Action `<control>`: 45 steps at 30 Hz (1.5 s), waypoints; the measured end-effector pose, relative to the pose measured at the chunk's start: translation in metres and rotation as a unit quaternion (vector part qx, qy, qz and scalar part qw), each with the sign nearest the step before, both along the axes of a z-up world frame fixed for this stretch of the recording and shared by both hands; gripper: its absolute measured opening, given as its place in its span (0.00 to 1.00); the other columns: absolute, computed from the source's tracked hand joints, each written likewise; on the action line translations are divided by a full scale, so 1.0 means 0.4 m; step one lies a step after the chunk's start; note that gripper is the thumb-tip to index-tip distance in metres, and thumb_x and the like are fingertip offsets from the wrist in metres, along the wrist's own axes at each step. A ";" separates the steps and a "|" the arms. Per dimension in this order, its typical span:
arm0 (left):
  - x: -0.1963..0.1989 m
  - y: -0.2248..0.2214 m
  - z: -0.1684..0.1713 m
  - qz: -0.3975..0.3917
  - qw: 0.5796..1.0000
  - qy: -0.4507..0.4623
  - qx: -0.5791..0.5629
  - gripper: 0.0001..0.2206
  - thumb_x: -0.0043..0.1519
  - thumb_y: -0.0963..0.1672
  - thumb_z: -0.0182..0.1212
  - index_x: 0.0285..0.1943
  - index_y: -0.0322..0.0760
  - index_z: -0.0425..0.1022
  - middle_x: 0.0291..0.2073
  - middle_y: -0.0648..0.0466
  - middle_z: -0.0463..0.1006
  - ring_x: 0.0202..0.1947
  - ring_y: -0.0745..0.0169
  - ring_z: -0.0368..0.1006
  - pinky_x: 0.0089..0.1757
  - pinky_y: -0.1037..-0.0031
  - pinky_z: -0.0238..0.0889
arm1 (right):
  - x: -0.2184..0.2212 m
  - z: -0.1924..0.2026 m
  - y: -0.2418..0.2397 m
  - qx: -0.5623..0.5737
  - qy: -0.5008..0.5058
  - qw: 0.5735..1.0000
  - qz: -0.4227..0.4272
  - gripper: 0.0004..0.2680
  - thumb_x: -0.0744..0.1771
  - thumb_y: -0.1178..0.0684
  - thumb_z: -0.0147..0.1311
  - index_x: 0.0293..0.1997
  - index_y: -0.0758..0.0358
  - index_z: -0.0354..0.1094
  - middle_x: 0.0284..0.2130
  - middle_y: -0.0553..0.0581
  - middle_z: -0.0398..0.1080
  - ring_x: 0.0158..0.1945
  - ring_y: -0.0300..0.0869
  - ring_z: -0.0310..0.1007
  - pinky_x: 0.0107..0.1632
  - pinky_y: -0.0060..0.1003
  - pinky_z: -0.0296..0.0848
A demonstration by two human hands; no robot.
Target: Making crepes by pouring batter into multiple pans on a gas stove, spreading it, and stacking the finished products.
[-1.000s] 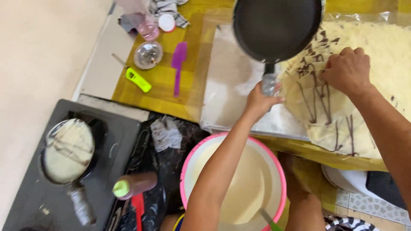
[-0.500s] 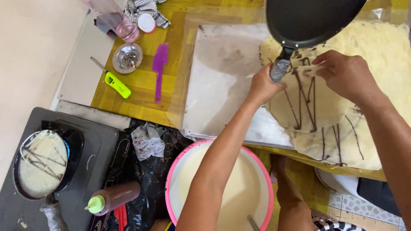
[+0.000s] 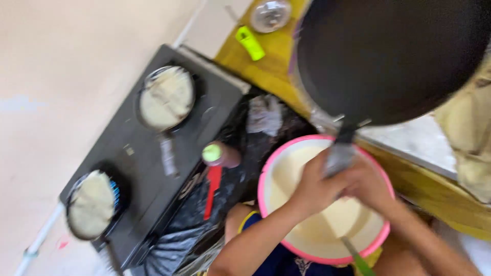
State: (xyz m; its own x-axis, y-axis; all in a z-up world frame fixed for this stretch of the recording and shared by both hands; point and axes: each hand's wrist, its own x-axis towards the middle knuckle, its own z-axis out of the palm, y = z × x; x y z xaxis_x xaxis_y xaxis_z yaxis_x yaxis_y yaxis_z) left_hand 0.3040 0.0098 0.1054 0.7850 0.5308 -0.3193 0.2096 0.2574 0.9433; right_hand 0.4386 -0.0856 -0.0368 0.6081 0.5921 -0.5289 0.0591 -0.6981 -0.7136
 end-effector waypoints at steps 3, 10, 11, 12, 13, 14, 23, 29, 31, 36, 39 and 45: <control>-0.382 0.074 0.012 0.133 0.991 -0.013 0.029 0.11 0.60 0.46 0.68 0.48 0.42 0.78 0.27 0.57 0.79 0.25 0.67 0.73 0.28 0.73 0.72 | -0.264 -0.129 0.292 0.144 -0.011 0.984 0.104 0.25 0.54 0.47 0.72 0.51 0.69 0.71 0.41 0.74 0.71 0.42 0.64 0.72 0.41 0.55 0.70; -0.963 0.127 0.117 0.316 0.926 0.185 0.091 0.16 0.61 0.52 0.60 0.39 0.34 0.75 0.13 0.48 0.76 0.14 0.60 0.70 0.25 0.67 0.63 | -0.563 -0.100 0.639 0.368 -0.174 0.913 0.004 0.39 0.54 0.44 0.77 0.68 0.66 0.55 0.62 0.65 0.61 0.66 0.53 0.63 0.68 0.42 0.59; -0.990 0.127 0.094 0.325 0.924 0.180 0.085 0.16 0.61 0.52 0.60 0.39 0.34 0.75 0.13 0.48 0.76 0.14 0.60 0.70 0.25 0.67 0.63 | -0.546 -0.095 0.629 0.368 -0.177 0.913 0.015 0.39 0.54 0.44 0.77 0.68 0.66 0.55 0.62 0.65 0.61 0.66 0.53 0.63 0.68 0.42 0.59; -1.012 0.126 0.068 0.316 0.923 0.208 0.067 0.14 0.62 0.50 0.60 0.41 0.36 0.77 0.14 0.49 0.75 0.14 0.62 0.69 0.23 0.69 0.64 | -0.524 -0.092 0.619 0.341 -0.161 0.925 -0.038 0.32 0.55 0.41 0.74 0.59 0.63 0.59 0.53 0.61 0.66 0.55 0.48 0.67 0.57 0.41 0.64; -1.043 0.113 0.042 0.298 0.922 0.243 0.046 0.11 0.63 0.49 0.60 0.44 0.38 0.78 0.15 0.51 0.74 0.14 0.65 0.68 0.21 0.71 0.65 | -0.513 -0.100 0.582 0.304 -0.142 0.937 -0.098 0.25 0.57 0.39 0.71 0.50 0.61 0.63 0.44 0.56 0.71 0.44 0.43 0.70 0.45 0.39 0.70; -1.045 0.094 -0.002 0.299 0.922 0.245 0.037 0.11 0.63 0.49 0.60 0.44 0.38 0.78 0.15 0.51 0.74 0.14 0.65 0.68 0.21 0.71 0.65 | -0.477 -0.077 0.522 0.297 -0.143 0.939 -0.094 0.25 0.57 0.39 0.71 0.50 0.61 0.63 0.44 0.56 0.71 0.44 0.43 0.70 0.45 0.39 0.70; -0.843 -0.021 -0.194 -0.071 0.967 0.234 -0.066 0.14 0.67 0.52 0.57 0.37 0.41 0.68 0.22 0.56 0.77 0.15 0.65 0.70 0.28 0.73 0.64 | -0.317 0.453 0.011 0.105 -0.090 0.985 0.102 0.23 0.59 0.51 0.64 0.60 0.62 0.65 0.47 0.57 0.73 0.48 0.42 0.68 0.53 0.39 0.66; -0.721 -0.131 -0.225 -0.196 0.956 0.213 -0.043 0.17 0.65 0.54 0.59 0.35 0.40 0.71 0.20 0.57 0.77 0.14 0.66 0.70 0.27 0.74 0.67 | -0.391 0.482 -0.095 -0.479 -0.205 0.753 0.402 0.27 0.58 0.22 0.56 0.57 0.42 0.66 0.48 0.47 0.81 0.53 0.47 0.80 0.54 0.42 0.74; -0.698 -0.141 -0.201 -0.228 0.939 0.252 -0.054 0.16 0.66 0.54 0.57 0.43 0.40 0.71 0.26 0.55 0.78 0.18 0.65 0.72 0.30 0.73 0.66 | -0.334 0.420 -0.144 -0.477 -0.315 0.767 0.292 0.29 0.59 0.21 0.54 0.56 0.50 0.67 0.44 0.59 0.83 0.49 0.59 0.83 0.48 0.50 0.80; -0.676 -0.159 -0.198 -0.242 0.933 0.263 -0.044 0.17 0.66 0.55 0.56 0.46 0.42 0.73 0.28 0.54 0.79 0.19 0.65 0.73 0.29 0.74 0.66 | -0.408 0.484 -0.208 -0.515 -0.209 0.739 0.381 0.20 0.60 0.23 0.50 0.51 0.33 0.72 0.44 0.43 0.82 0.51 0.41 0.83 0.48 0.37 0.79; -0.667 -0.163 -0.198 -0.235 0.935 0.260 -0.057 0.17 0.66 0.55 0.57 0.44 0.40 0.71 0.28 0.53 0.79 0.19 0.64 0.72 0.29 0.73 0.66 | -0.343 0.449 -0.264 -0.522 -0.237 0.751 0.327 0.28 0.58 0.18 0.53 0.58 0.37 0.67 0.49 0.49 0.82 0.55 0.50 0.83 0.52 0.44 0.79; -0.683 -0.126 -0.161 -0.190 0.955 0.216 -0.075 0.16 0.66 0.53 0.58 0.41 0.38 0.70 0.26 0.53 0.78 0.17 0.66 0.71 0.27 0.75 0.65 | -0.338 0.413 -0.335 -0.519 -0.273 0.748 0.312 0.30 0.56 0.14 0.49 0.60 0.31 0.59 0.46 0.46 0.83 0.51 0.46 0.85 0.52 0.39 0.79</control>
